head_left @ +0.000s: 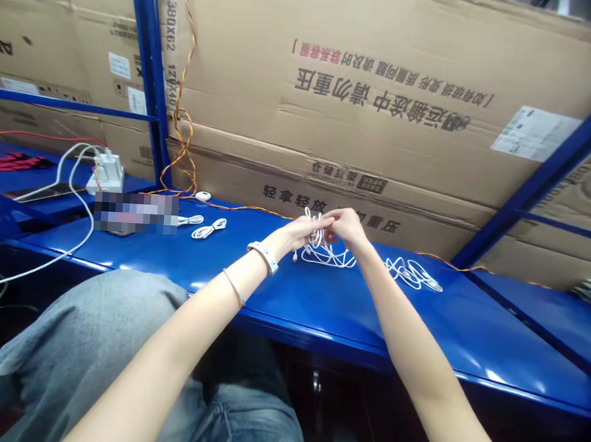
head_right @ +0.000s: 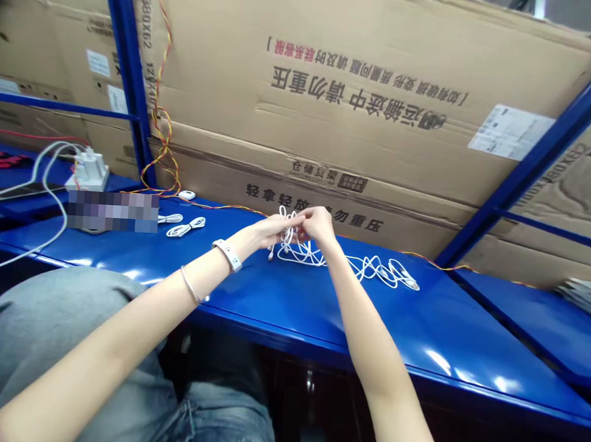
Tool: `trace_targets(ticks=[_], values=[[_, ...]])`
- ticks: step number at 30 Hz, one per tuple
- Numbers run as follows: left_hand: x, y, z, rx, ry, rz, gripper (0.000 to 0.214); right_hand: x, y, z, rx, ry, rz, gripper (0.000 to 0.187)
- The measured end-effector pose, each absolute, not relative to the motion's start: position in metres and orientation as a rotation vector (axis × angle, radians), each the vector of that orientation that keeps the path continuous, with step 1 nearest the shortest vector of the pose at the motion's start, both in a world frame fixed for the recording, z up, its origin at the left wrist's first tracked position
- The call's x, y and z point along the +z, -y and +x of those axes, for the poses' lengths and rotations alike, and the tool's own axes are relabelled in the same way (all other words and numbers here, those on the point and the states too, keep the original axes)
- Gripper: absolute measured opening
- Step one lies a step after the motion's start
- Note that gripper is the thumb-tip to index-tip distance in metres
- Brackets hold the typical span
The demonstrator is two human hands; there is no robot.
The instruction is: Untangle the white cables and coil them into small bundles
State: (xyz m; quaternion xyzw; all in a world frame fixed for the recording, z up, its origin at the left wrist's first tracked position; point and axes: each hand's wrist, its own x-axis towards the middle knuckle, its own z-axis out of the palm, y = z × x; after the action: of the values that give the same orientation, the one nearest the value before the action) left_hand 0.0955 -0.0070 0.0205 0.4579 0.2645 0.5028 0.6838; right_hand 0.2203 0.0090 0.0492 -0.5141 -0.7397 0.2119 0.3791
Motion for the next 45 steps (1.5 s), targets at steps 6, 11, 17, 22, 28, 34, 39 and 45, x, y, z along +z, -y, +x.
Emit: trace_targets(ticks=[6, 11, 17, 22, 28, 34, 39, 45], values=[[0.025, 0.005, 0.086, 1.177, -0.747, 1.103, 0.015, 0.072, -0.011, 0.265, 0.717, 2.177, -1.166, 0.043], [0.028, 0.0, 0.079, 1.275, -0.743, 1.059, 0.024, 0.073, -0.023, 0.299, 0.775, 2.638, -1.334, 0.035], [0.022, -0.001, 0.08, 1.26, -0.822, 1.328, 0.018, 0.073, -0.015, 0.29, 0.969, 2.25, -1.158, 0.034], [0.018, 0.003, 0.093, 1.071, -0.686, 1.611, 0.033, 0.076, -0.004, 0.264, 1.084, 1.86, -1.057, 0.036], [0.016, -0.006, 0.092, 1.237, -0.903, 1.414, 0.016, 0.08, 0.003, 0.263, 1.003, 1.988, -1.029, 0.04], [0.024, -0.011, 0.081, 1.493, -0.921, 1.088, 0.02, 0.083, 0.007, 0.266, 1.03, 2.587, -1.119, 0.035], [0.027, -0.006, 0.075, 1.433, -0.922, 1.244, 0.026, 0.083, 0.007, 0.263, 0.901, 2.366, -1.085, 0.034], [0.023, 0.011, 0.08, 0.933, -0.596, 1.522, 0.04, 0.078, 0.004, 0.256, 0.814, 2.035, -0.978, 0.032]])
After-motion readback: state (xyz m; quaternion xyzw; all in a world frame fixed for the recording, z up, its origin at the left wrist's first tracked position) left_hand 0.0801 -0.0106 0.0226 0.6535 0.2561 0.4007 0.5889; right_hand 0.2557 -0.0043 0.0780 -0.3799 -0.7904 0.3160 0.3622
